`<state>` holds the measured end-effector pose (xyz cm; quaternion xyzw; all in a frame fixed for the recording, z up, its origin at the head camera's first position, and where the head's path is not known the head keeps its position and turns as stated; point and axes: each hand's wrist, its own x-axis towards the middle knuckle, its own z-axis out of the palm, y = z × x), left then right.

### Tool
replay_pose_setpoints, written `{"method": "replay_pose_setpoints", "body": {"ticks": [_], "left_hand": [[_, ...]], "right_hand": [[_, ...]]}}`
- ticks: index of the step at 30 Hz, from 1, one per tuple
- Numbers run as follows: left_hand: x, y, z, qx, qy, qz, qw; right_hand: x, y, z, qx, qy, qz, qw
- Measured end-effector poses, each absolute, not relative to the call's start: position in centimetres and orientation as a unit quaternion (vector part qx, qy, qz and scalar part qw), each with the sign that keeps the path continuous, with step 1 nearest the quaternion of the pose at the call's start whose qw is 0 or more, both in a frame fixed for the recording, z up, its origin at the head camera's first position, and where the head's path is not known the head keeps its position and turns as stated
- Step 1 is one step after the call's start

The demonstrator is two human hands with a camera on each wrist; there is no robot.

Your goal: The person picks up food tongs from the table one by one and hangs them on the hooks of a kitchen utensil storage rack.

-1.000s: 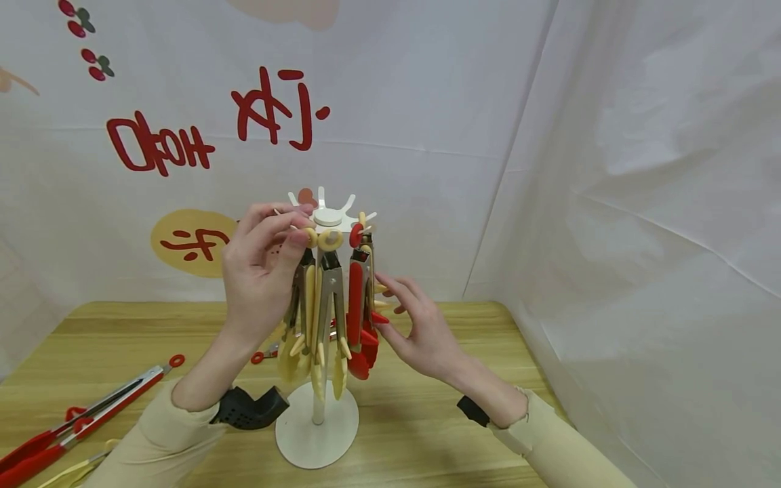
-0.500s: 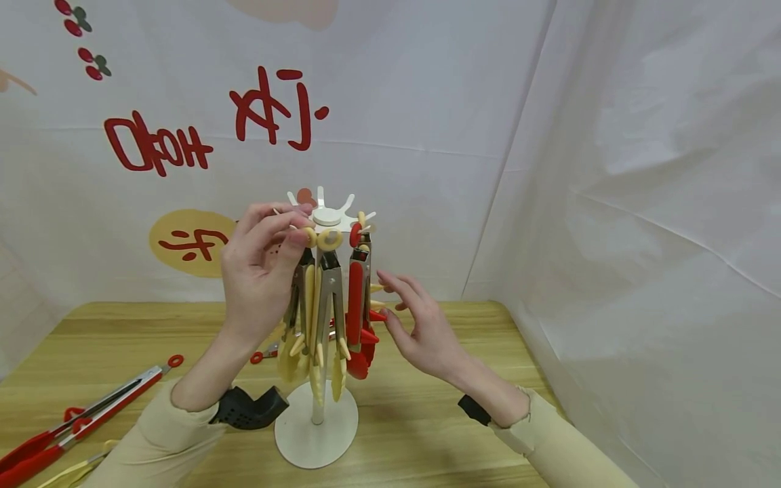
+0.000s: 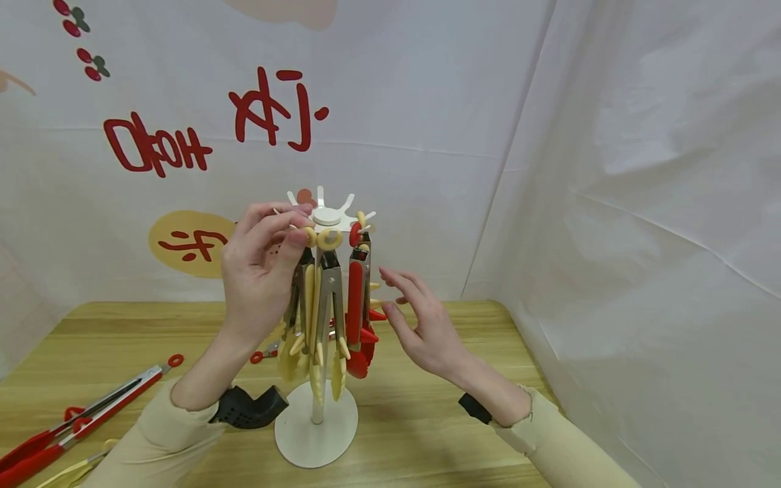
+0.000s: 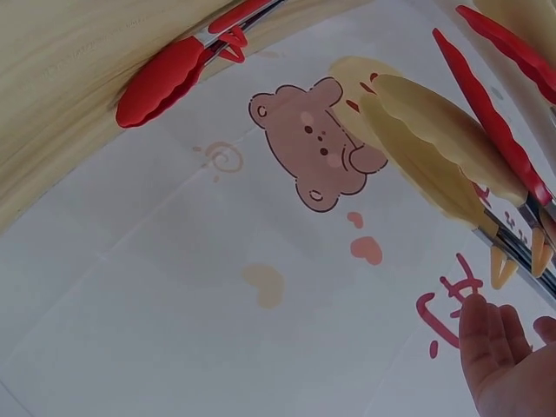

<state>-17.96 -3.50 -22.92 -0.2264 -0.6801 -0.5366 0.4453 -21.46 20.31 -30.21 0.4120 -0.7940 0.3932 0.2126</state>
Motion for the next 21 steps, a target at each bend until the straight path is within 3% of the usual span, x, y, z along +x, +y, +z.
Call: {"method": "replay_pose_setpoints", "body": {"ticks": [13, 21], "left_hand": [[-17.7, -3.4, -23.1, -0.227, -0.68, -0.536, 0.446], [-16.9, -4.3, -23.8, -0.263, -0.686, -0.54, 0.41]], "right_hand": [[-20.9, 20.5, -29.6, 0.409, -0.795, 0.394, 0.211], [-20.6, 20.5, -28.8, 0.414, -0.786, 0.401, 0.225]]}}
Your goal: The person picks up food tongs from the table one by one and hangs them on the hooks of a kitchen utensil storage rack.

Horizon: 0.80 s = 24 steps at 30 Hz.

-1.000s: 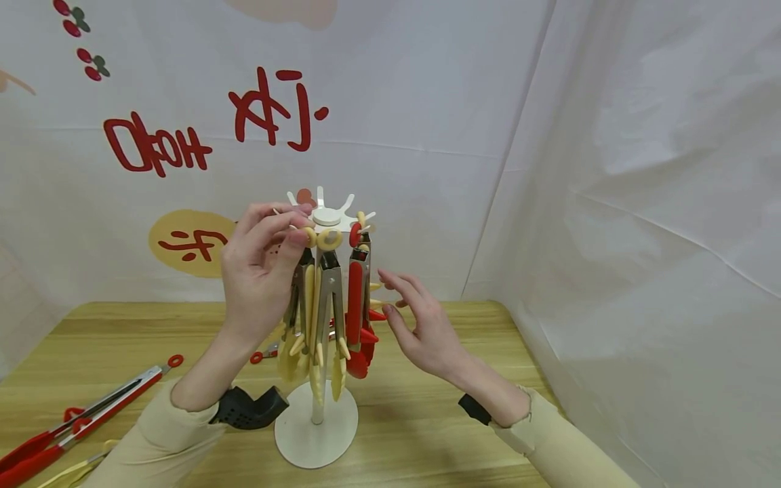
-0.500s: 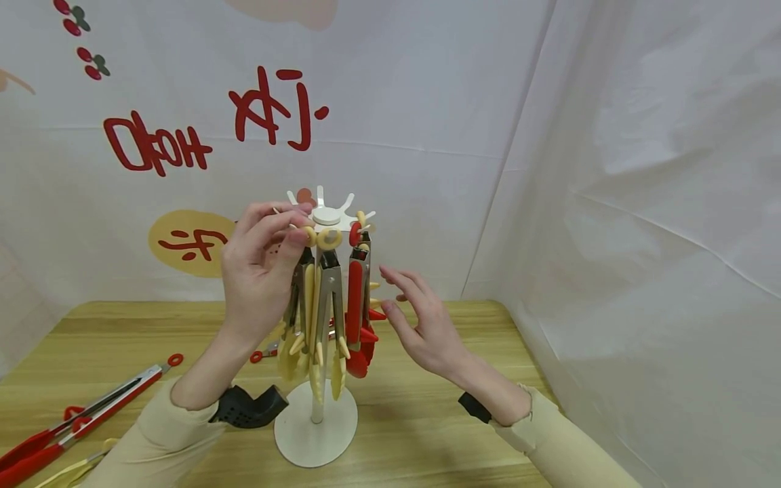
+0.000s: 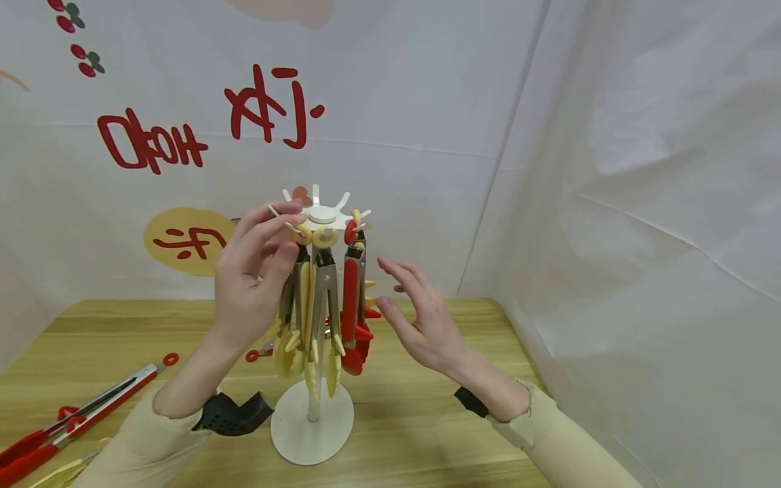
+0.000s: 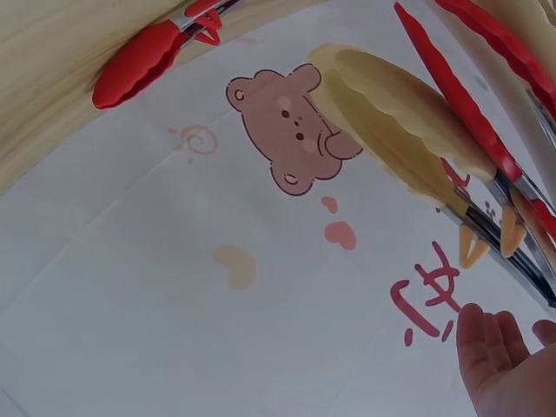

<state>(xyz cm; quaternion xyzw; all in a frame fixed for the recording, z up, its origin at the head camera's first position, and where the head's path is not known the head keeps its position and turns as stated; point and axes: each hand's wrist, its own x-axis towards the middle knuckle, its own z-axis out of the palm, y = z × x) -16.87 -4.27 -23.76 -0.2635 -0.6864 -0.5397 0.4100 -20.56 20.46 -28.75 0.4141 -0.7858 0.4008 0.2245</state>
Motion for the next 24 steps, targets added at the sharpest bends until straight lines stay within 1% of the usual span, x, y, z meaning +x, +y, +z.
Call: {"method": "replay_pose_setpoints", "body": {"ticks": [8, 18, 24], "left_hand": [[-16.3, -4.8, -24.1, -0.287, -0.691, -0.526, 0.404], [-16.4, -6.0, -25.3, -0.246, -0.679, -0.525, 0.451], [-16.3, -7.1, -26.4, -0.221, -0.699, -0.51, 0.451]], "right_hand": [[-20.6, 20.1, -27.7, 0.423, -0.775, 0.398, 0.247], [-20.4, 18.8, -25.1, 0.434, -0.763, 0.401, 0.262], [-20.2, 17.9, -23.4, 0.442, -0.758, 0.392, 0.275]]}}
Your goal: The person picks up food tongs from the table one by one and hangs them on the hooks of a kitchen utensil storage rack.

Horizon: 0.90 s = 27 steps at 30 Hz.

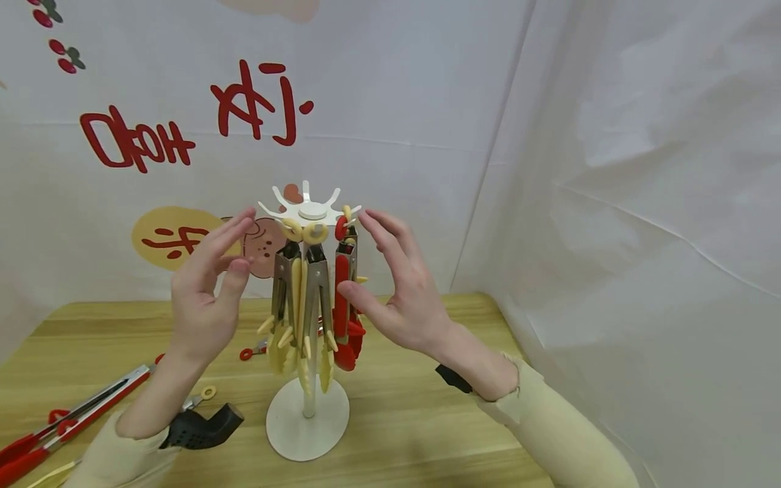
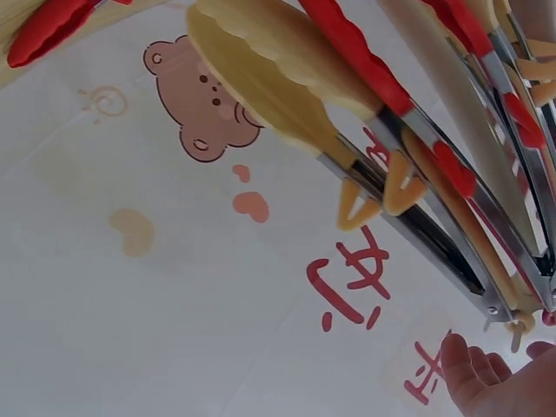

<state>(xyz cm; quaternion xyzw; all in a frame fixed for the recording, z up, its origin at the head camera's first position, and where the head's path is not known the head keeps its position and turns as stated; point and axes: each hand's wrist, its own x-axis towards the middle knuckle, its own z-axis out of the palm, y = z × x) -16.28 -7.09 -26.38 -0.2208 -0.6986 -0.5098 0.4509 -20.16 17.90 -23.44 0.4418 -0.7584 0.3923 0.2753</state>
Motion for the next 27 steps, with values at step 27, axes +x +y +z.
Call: {"method": "replay_pose_setpoints", "body": {"ticks": [27], "left_hand": [[-15.6, -11.6, -35.4, -0.087, -0.806, -0.482, 0.334]], "right_hand": [[-19.9, 15.0, -19.2, 0.454, -0.768, 0.364, 0.267]]}}
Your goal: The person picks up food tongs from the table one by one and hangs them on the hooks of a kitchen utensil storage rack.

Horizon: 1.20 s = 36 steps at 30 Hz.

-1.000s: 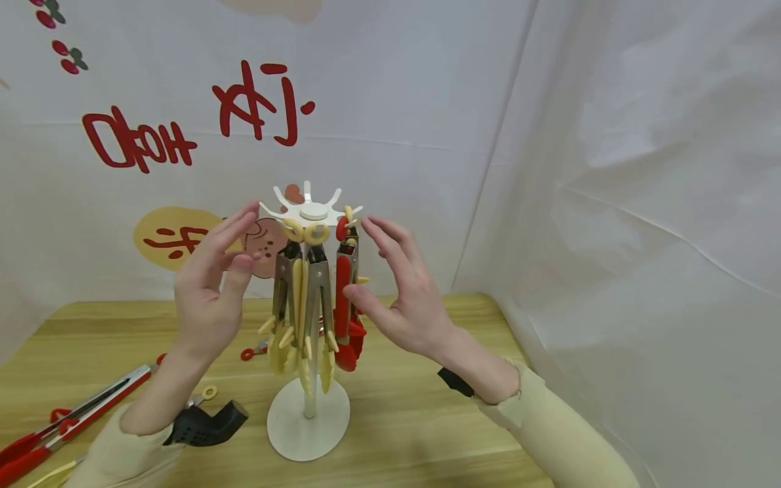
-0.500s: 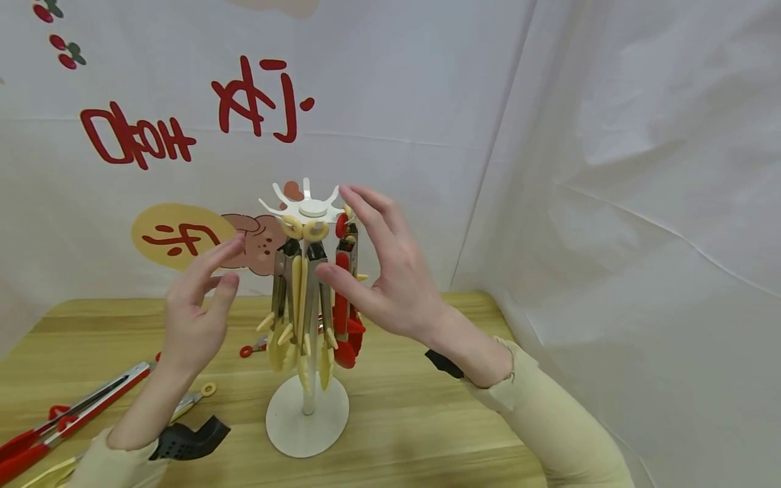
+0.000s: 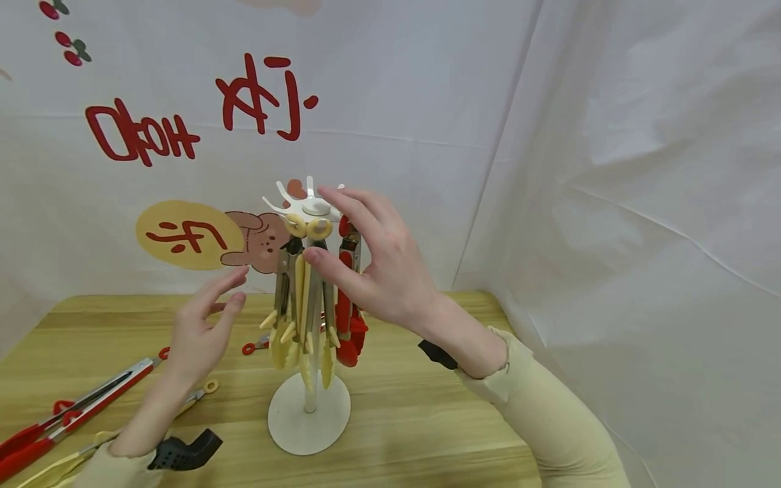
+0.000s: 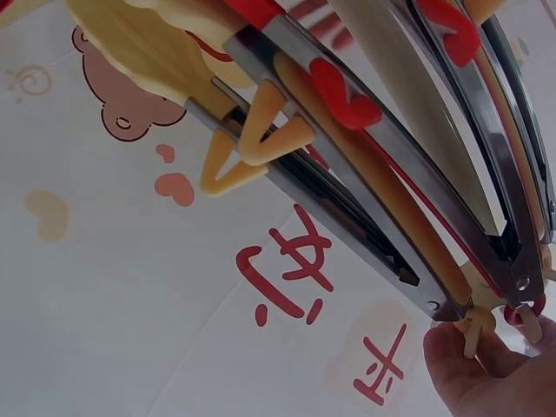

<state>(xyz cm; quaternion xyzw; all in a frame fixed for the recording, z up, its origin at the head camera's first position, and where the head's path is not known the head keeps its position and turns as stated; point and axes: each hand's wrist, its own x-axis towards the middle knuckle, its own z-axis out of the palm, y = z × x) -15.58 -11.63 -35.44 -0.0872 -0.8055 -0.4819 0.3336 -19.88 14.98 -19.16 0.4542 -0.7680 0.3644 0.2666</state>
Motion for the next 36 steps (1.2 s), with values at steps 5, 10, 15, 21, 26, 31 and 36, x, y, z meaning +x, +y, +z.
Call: {"method": "replay_pose_setpoints", "body": {"ticks": [5, 10, 15, 21, 26, 31, 36], "left_hand": [[-15.8, -11.9, -36.7, -0.075, -0.831, -0.463, 0.299], [-16.5, -11.9, -38.2, -0.054, -0.869, -0.429, 0.241], [-17.3, -11.9, -40.4, -0.029, -0.901, -0.399, 0.167], [-18.2, -11.5, -42.2, -0.02, -0.931, -0.348, 0.107], [-18.9, -11.2, -43.3, -0.016, -0.943, -0.32, 0.084], [-19.6, -11.0, -44.2, -0.018, -0.955, -0.29, 0.058], [-20.2, -11.0, -45.1, -0.014, -0.963, -0.267, 0.033]], "right_hand": [[-20.2, 15.1, -18.9, 0.465, -0.763, 0.362, 0.268], [-20.4, 15.2, -18.6, 0.466, -0.759, 0.363, 0.274], [-20.3, 15.0, -18.5, 0.458, -0.757, 0.369, 0.283], [-20.6, 14.9, -18.5, 0.454, -0.752, 0.377, 0.294], [-20.6, 14.9, -18.2, 0.463, -0.742, 0.389, 0.289], [-20.7, 14.9, -17.8, 0.463, -0.738, 0.406, 0.276], [-20.7, 14.8, -17.6, 0.457, -0.741, 0.416, 0.263]]}}
